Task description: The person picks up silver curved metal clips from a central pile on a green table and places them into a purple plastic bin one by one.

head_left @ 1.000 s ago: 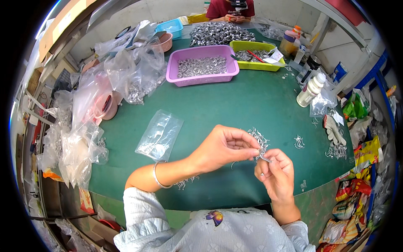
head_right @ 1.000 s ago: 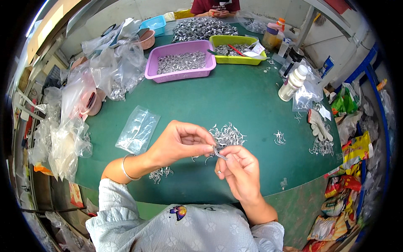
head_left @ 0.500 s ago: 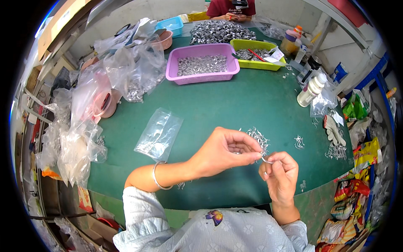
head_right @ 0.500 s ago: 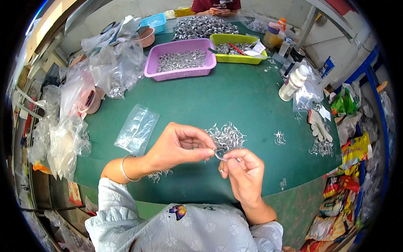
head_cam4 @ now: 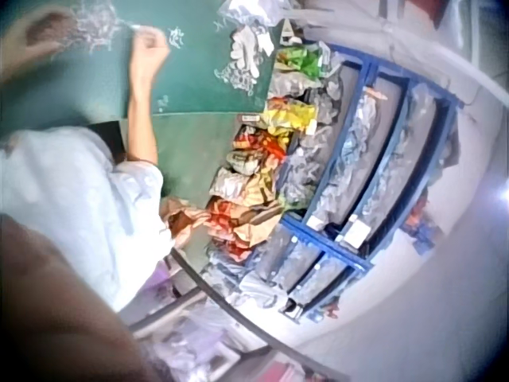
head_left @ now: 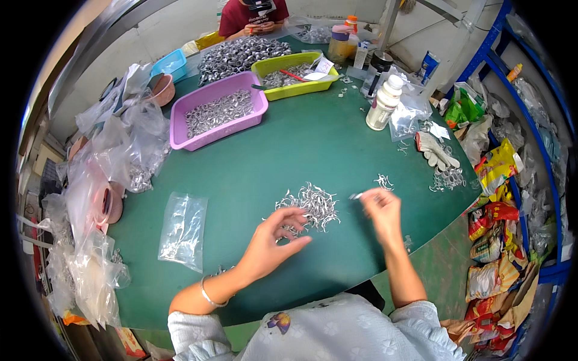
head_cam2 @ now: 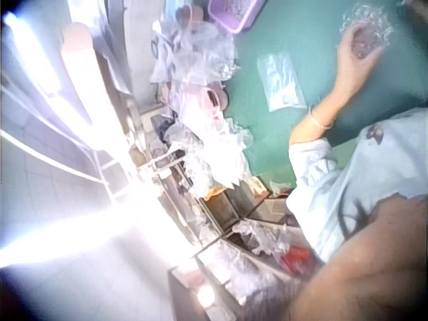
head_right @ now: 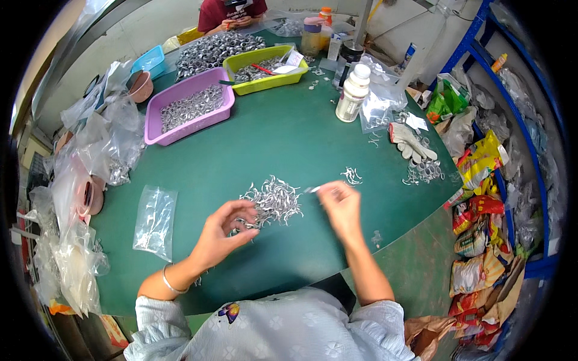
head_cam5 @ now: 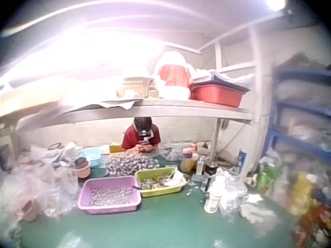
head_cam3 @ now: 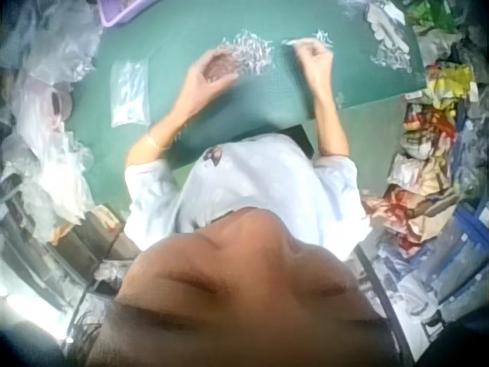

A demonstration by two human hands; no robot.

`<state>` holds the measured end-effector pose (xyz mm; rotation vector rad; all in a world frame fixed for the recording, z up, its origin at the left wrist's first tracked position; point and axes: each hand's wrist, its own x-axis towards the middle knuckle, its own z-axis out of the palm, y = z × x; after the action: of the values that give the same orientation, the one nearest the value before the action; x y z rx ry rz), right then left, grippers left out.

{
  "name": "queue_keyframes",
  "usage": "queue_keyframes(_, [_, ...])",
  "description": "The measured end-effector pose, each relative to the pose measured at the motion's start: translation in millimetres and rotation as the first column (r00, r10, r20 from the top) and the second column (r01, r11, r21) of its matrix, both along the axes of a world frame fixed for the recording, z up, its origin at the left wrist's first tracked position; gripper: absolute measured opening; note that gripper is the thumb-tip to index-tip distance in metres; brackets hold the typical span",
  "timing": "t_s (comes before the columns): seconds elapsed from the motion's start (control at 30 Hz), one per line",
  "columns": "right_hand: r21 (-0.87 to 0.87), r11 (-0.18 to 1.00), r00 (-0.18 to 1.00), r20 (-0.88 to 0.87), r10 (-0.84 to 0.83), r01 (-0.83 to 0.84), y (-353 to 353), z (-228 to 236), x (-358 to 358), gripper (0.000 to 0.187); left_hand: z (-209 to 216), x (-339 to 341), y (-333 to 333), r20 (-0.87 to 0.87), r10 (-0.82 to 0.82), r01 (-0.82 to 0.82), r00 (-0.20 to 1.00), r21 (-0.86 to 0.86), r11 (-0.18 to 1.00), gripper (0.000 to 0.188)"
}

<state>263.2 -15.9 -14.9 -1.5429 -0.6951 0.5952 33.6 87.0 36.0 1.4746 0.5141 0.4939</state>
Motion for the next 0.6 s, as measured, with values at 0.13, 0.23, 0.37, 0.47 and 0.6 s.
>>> queue_keyframes(0.13, [-0.143,0.896,0.804,0.517,-0.294,0.42,3.6,-36.4,127.0,0.015,-8.3,-15.3,-4.7,-0.127,-0.021,0.029,0.992,0.064,0.998,0.035])
queue_keyframes(0.23, [-0.198,0.833,0.696,0.664,-0.274,0.516,11.7,-56.8,185.0,0.017,-17.9,-21.8,-7.7,-0.16,-0.029,0.044,0.987,0.091,0.995,0.033])
queue_keyframes(0.37, [-0.253,0.795,0.654,0.722,-0.224,0.552,26.7,-77.6,216.3,0.017,-24.0,-29.1,-13.0,-0.161,0.047,-0.033,0.986,0.088,0.996,0.032])
queue_keyframes(0.47, [-0.202,0.803,0.67,0.681,-0.296,0.56,28.0,-74.1,219.1,0.018,-28.2,-32.0,-15.6,-0.147,0.108,-0.1,0.983,0.06,0.993,0.032])
queue_keyframes(0.6, [0.006,0.99,0.973,-0.186,-0.141,0.144,25.8,-39.8,175.3,0.022,-31.4,-29.8,-19.5,-0.128,0.13,-0.13,0.983,0.006,0.991,0.032])
